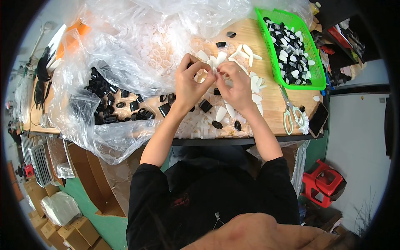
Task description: Assembling white plastic inserts into black plastic caps after trimming them with scissors.
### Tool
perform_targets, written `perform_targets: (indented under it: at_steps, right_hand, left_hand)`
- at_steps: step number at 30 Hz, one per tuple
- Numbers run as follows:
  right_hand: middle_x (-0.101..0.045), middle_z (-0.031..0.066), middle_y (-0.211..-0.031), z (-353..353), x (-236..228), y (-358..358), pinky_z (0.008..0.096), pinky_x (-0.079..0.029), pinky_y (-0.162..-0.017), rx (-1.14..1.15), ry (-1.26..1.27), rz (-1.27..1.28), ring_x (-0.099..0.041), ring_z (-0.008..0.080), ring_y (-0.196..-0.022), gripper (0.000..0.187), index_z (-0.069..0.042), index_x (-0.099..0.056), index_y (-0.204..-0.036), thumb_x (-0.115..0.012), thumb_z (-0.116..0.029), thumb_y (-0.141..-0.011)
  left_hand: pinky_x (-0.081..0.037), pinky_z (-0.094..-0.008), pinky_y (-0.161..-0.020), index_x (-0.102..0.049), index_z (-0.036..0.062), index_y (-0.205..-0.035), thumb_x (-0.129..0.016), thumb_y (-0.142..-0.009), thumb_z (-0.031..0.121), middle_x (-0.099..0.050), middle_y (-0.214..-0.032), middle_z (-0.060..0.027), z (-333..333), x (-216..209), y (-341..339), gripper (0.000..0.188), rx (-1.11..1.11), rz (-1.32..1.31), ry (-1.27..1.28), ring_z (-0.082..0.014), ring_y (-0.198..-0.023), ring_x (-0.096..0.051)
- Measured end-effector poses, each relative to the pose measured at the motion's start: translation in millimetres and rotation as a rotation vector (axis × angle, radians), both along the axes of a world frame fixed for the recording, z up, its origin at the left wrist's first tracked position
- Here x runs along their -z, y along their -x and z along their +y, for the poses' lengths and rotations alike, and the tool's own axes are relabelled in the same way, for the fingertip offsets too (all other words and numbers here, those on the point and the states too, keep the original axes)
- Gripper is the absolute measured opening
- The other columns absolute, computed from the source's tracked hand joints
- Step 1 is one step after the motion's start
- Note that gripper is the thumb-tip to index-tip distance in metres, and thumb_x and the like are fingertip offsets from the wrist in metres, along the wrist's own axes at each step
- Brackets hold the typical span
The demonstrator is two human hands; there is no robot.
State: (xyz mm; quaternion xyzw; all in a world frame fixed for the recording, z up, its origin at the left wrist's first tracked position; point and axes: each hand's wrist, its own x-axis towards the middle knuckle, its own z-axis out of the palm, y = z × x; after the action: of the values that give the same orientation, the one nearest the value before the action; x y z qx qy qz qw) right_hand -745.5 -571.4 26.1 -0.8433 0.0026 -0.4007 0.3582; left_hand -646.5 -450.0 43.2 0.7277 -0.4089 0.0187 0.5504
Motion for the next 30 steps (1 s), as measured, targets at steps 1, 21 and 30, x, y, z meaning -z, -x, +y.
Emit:
perform_targets:
  at_steps: [1,21,30]
  right_hand:
    - [-0.062,0.0096,-0.09,-0.6,0.4,0.1,0.0292,-0.049,-0.063,0.0,0.0,0.0,-0.061,0.0203,-0.073,0.024,-0.004,-0.052,-0.1,-0.063,0.004,-0.081]
    - [-0.067,0.0062,-0.097,-11.4,-3.1,2.0,0.0242,-0.051,-0.078,-0.09,-0.932,0.174,-0.065,0.0113,-0.083,0.013,0.003,-0.064,-0.1,-0.062,-0.007,-0.091]
    - [-0.065,0.0096,-0.099,-7.0,-10.6,6.3,0.0262,-0.051,-0.082,-0.111,-0.966,-0.024,-0.064,0.0146,-0.091,0.015,0.004,-0.061,-0.102,-0.064,-0.001,-0.088]
  left_hand:
    - [-0.041,-0.0301,-0.058,-0.067,0.0009,-0.077,-0.072,-0.069,0.005,-0.049,-0.077,-0.0069,-0.1,-0.1,0.4,0.01,-0.004,0.001,0.001,-0.0179,-0.067,-0.051]
    - [-0.04,-0.0285,-0.071,-0.049,0.0056,-0.12,-0.047,-0.088,-0.001,-0.05,-0.096,-0.0077,-0.7,7.6,-3.8,0.033,0.226,0.401,0.219,-0.0144,-0.082,-0.047]
    - [-0.049,-0.0276,-0.078,-0.048,-0.0001,-0.123,-0.05,-0.096,0.002,-0.063,-0.112,-0.013,0.9,3.2,-10.6,0.028,0.344,0.758,0.327,-0.0151,-0.092,-0.059]
